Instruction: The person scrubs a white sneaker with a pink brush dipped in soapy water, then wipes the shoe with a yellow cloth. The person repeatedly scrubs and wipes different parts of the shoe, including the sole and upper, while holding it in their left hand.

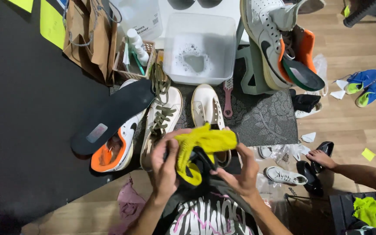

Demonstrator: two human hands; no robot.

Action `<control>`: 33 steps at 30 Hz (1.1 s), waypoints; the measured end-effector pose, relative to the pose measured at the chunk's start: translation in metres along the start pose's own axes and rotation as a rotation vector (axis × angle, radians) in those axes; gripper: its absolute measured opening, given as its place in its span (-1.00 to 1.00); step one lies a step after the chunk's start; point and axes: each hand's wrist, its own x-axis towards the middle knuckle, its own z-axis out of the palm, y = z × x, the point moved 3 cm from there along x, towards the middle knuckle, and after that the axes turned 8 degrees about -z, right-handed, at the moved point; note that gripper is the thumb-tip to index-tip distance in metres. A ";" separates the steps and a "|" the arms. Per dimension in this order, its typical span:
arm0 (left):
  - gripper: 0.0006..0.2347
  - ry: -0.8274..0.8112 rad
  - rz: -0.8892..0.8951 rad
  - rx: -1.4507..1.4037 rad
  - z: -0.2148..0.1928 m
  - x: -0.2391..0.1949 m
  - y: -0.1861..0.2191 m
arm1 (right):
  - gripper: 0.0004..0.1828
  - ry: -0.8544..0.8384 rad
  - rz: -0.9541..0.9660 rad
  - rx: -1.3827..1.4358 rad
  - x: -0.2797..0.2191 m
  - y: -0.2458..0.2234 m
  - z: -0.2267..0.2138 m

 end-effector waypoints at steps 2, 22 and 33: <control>-0.76 -0.243 -0.122 -0.341 0.011 0.000 -0.016 | -0.08 0.029 -0.035 0.276 0.003 -0.007 -0.004; -0.81 -0.419 0.520 0.323 0.029 0.015 0.054 | -0.51 -0.440 -0.282 -0.085 0.168 -0.119 -0.052; -0.88 0.024 0.266 0.469 -0.012 0.034 0.062 | -0.71 -0.740 -0.089 -0.176 0.176 -0.110 -0.104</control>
